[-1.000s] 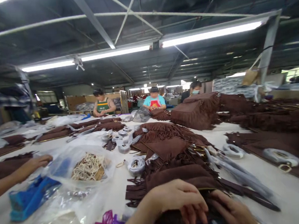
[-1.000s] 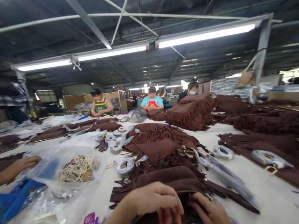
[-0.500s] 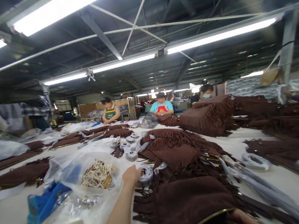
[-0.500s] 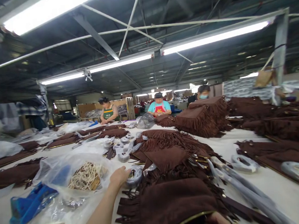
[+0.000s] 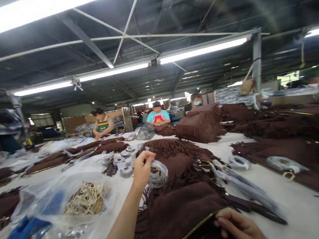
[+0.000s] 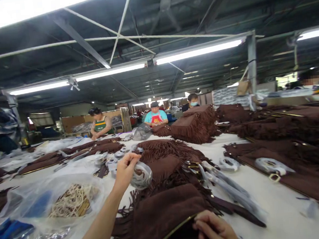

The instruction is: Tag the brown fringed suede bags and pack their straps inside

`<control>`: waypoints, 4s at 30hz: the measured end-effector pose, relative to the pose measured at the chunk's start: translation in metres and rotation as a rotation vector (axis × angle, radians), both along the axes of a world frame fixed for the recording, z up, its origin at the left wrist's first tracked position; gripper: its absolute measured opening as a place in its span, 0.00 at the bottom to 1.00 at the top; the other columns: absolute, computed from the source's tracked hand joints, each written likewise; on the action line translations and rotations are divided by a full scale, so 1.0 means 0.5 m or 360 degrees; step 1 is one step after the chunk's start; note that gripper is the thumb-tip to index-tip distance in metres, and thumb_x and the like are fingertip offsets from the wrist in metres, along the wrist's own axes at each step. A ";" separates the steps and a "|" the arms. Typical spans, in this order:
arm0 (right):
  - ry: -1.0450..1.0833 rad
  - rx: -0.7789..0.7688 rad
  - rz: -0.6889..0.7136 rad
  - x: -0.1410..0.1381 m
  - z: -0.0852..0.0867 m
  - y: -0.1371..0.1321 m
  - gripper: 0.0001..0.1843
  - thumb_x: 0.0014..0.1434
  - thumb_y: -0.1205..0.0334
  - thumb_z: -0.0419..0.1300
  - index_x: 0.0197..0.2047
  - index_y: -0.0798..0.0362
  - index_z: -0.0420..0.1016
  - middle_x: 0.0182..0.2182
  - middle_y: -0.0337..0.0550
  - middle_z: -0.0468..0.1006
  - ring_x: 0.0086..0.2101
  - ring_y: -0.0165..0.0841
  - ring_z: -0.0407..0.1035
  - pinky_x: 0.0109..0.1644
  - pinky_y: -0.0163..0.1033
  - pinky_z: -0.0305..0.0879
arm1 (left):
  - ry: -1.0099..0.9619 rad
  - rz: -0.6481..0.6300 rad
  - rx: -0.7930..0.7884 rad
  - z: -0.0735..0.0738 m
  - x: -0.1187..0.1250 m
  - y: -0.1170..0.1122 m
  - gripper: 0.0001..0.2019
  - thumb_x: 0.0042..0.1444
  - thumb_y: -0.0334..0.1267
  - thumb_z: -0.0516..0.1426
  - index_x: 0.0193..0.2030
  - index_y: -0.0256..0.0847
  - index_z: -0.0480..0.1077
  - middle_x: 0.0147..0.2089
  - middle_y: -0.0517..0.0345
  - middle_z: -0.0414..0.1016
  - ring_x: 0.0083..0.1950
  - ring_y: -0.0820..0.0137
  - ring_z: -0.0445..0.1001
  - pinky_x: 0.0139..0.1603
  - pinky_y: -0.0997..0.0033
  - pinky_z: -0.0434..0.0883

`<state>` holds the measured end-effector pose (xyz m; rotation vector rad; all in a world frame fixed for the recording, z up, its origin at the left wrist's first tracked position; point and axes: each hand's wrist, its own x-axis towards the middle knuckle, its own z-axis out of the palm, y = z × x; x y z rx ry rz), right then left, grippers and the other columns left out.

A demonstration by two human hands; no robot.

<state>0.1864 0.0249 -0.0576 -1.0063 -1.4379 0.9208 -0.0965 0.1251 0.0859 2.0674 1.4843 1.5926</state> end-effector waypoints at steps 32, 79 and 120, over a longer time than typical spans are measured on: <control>0.0524 -0.0213 0.0097 -0.008 0.059 -0.028 0.25 0.50 0.41 0.67 0.19 0.54 0.68 0.11 0.28 0.59 0.13 0.21 0.47 0.18 0.32 0.38 | 0.1127 -0.0914 0.0321 -0.099 0.239 -0.136 0.13 0.61 0.27 0.49 0.43 0.42 0.73 0.38 0.55 0.79 0.41 0.65 0.73 0.45 0.62 0.62; 0.0903 -0.0072 -0.0361 0.030 0.026 -0.033 0.22 0.46 0.45 0.73 0.35 0.53 0.77 0.30 0.44 0.82 0.32 0.37 0.77 0.38 0.39 0.74 | -0.0340 -0.1117 -0.0908 -0.161 0.336 -0.143 0.06 0.55 0.38 0.50 0.28 0.42 0.61 0.16 0.68 0.63 0.15 0.76 0.62 0.15 0.80 0.57; 0.0150 0.0118 -0.0638 0.043 0.022 -0.043 0.17 0.56 0.46 0.64 0.31 0.52 0.77 0.24 0.39 0.77 0.27 0.35 0.70 0.33 0.36 0.67 | -0.1070 -0.1067 -0.1063 -0.196 0.375 -0.170 0.07 0.43 0.38 0.57 0.27 0.40 0.63 0.19 0.67 0.66 0.20 0.76 0.66 0.20 0.79 0.63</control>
